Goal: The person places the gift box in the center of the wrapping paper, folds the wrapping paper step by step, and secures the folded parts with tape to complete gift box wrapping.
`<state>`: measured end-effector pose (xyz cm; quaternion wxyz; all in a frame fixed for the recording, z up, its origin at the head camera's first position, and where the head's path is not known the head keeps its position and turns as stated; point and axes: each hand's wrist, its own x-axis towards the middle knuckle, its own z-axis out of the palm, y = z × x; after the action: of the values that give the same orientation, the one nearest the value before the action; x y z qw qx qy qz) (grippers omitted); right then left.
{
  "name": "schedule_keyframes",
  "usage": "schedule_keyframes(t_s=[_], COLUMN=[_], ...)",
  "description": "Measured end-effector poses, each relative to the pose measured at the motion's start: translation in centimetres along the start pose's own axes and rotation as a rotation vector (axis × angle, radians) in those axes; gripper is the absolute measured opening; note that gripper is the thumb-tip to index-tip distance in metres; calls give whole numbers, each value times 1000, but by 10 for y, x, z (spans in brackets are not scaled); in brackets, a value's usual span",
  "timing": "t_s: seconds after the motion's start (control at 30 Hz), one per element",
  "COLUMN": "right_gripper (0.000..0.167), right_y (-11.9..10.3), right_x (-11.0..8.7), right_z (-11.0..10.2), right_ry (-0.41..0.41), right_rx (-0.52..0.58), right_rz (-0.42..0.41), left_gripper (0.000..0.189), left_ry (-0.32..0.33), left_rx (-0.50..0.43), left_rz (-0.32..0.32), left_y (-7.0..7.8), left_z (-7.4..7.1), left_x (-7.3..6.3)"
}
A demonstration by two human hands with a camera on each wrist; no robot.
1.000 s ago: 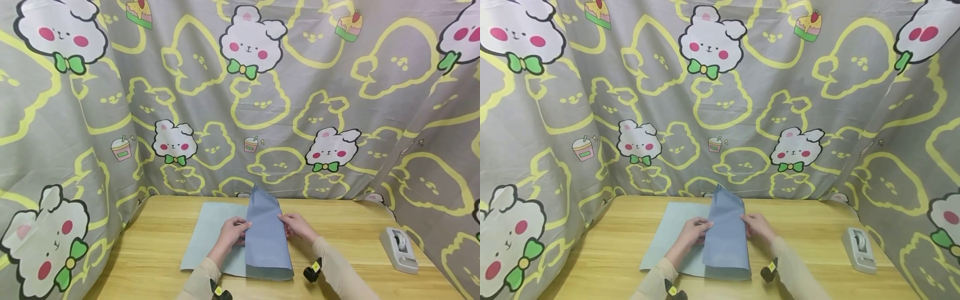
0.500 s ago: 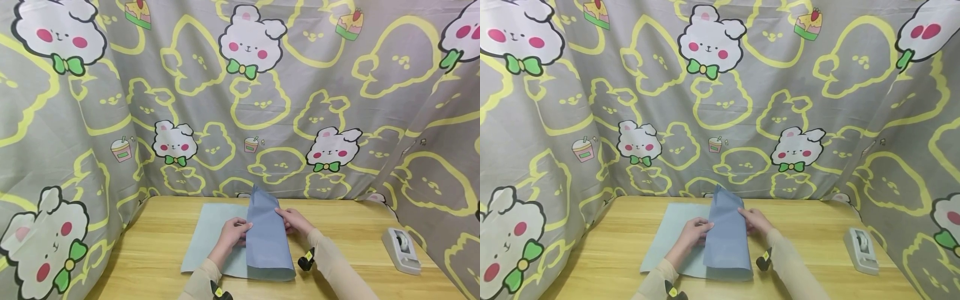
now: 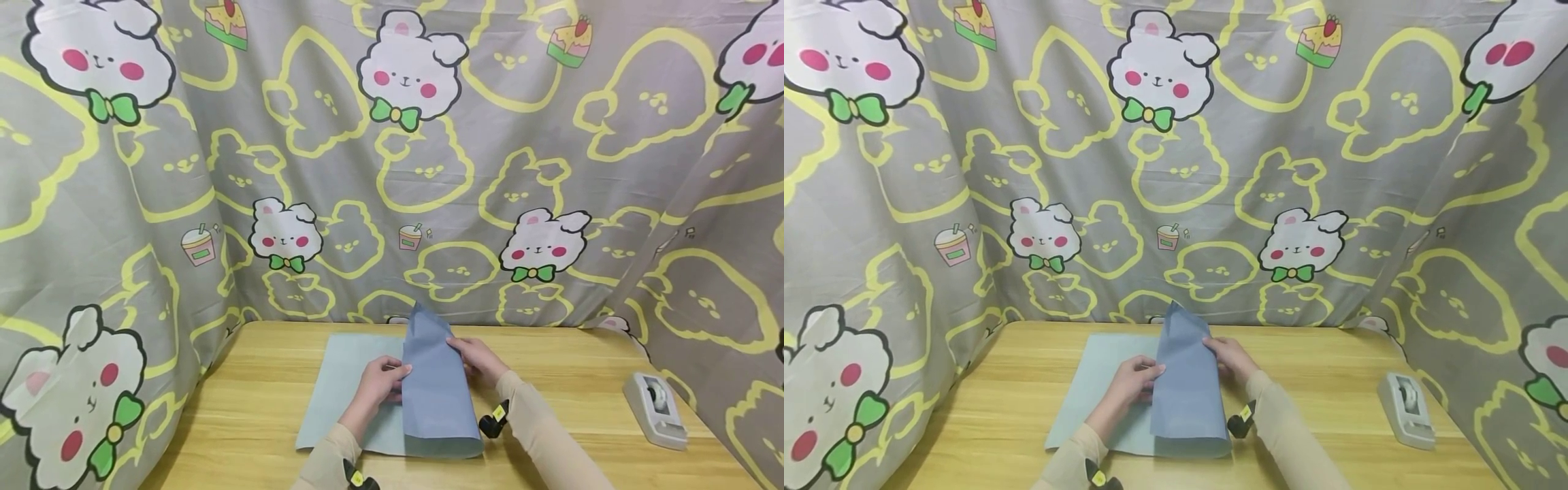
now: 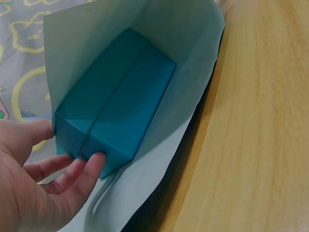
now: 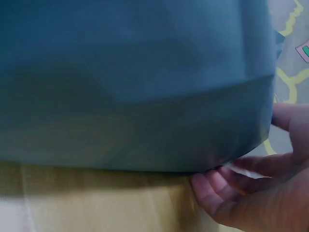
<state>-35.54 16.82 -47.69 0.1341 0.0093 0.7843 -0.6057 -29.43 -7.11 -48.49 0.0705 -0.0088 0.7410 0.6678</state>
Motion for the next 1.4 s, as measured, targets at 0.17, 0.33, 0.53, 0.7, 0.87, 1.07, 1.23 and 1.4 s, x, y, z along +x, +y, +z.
schedule_keyframes(t_s=[0.17,0.33,0.53,0.7,0.87,1.07,1.23,1.4], right_gripper=[59,50,36,17,24,24,21,42], right_y=[-3,-3,8,9,7,5,4,5], right_x=[15,33,47,52,54,55,42,18], right_z=[-13,-27,-36,-40,-43,-39,-30,-21], right_ry=[-14,-46,-72,-101,-114,-139,-83,-25], right_rx=[-17,-50,-39,48,160,299,239,22], right_rz=[-33,-38,-68,-76,-31,26,47,59], left_gripper=[39,40,41,42,40,37,39,41], left_ry=[-8,-4,-14,-18,-21,-18,-7,4], left_rx=[20,20,15,15,18,10,6,5], left_rz=[-3,-6,-3,-2,-3,2,3,5], left_y=[-1,-2,-4,-5,-4,-6,-6,-4], left_z=[1,2,5,6,5,3,3,2], left_x=[0,-1,-3,-4,-4,-3,-2,0])
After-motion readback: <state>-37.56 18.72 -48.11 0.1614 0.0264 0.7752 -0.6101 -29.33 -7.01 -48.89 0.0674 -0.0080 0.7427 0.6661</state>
